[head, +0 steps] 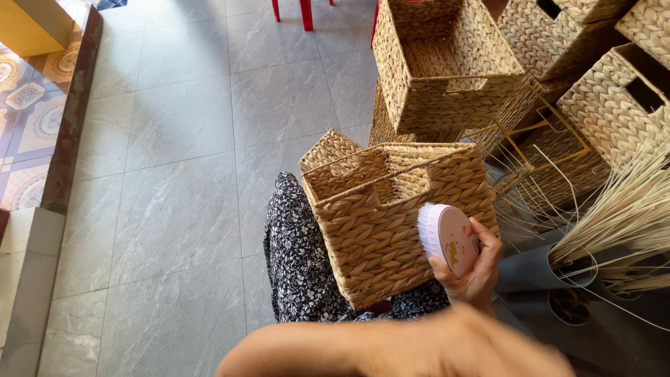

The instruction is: The person sits with a woven water-hyacinth basket on their lap and brushes its woven surface with a pink handheld brush, working over the sides and lid of the basket. They turn the basket to reach different faces, set it on a stack of finished baskets, and pick up a pair of scissors near the end.

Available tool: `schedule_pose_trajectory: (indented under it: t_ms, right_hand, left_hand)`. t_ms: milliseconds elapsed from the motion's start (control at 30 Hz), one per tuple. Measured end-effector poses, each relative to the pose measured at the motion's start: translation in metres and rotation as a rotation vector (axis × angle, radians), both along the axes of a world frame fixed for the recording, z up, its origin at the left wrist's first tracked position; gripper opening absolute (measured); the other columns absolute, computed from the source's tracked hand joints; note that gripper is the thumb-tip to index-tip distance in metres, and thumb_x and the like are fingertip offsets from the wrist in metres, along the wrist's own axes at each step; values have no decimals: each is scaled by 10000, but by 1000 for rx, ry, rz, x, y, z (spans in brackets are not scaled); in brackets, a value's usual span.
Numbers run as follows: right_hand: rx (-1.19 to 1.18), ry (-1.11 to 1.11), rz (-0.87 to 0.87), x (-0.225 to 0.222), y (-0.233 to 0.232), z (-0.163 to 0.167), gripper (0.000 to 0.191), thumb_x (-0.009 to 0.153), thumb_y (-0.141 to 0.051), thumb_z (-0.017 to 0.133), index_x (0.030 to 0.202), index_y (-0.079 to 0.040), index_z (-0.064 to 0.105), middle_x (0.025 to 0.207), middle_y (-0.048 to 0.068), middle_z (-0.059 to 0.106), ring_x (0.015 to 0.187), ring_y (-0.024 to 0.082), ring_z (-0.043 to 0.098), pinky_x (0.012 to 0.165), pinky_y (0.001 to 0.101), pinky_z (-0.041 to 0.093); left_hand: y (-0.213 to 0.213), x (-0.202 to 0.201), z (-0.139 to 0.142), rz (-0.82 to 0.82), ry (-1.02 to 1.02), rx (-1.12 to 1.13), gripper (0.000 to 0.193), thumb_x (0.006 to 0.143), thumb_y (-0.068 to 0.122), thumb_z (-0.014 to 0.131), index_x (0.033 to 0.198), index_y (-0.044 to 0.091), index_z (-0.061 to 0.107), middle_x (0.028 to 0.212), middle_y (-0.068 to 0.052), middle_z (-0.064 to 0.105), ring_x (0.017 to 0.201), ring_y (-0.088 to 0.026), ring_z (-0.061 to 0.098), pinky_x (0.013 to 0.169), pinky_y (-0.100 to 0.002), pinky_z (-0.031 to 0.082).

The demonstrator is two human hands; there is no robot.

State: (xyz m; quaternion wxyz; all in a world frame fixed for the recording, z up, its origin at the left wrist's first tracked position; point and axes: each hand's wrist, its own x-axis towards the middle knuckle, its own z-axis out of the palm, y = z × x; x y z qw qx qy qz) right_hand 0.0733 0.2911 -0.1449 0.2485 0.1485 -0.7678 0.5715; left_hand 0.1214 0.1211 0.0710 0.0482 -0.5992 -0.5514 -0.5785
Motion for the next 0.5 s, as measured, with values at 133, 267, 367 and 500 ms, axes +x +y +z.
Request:
schedule_pose_trajectory:
  t_ms: [133,267,367,500]
  right_hand:
    - [-330,-286,285,0,2,-1,809,920,-421,738,1486,-15,326,1440,134,449,1315,182,508,1102,292,451]
    - [96,15,-35,0,-4,14,820,870,-390,776,1445,18,357,1332,160,479,1209,236,540,1026,355,487]
    - [246,42,-87,8,-20,33,852,812,-406,787,1418,28,375,1274,172,505,1167,244,559,987,370,497]
    - [495,287,117,29,-71,47,772,803,-448,844,1309,-42,425,1219,155,555,1117,279,583,945,411,499]
  left_hand:
    - [-26,-73,-35,1042,392,-215,423,915,323,750,1225,48,664,1146,-168,694,1016,-290,698,927,-475,553]
    - [-53,-122,-58,1208,-207,-723,544,1002,490,478,1226,12,609,1095,-211,677,850,-321,706,679,-471,584]
    - [-62,-124,-63,1085,-481,-1006,526,1030,543,361,1117,134,681,883,-193,735,833,-346,709,764,-505,546]
    - [-67,-130,-67,1035,-443,-932,525,1020,550,395,1017,127,707,856,-161,725,802,-332,704,733,-496,548]
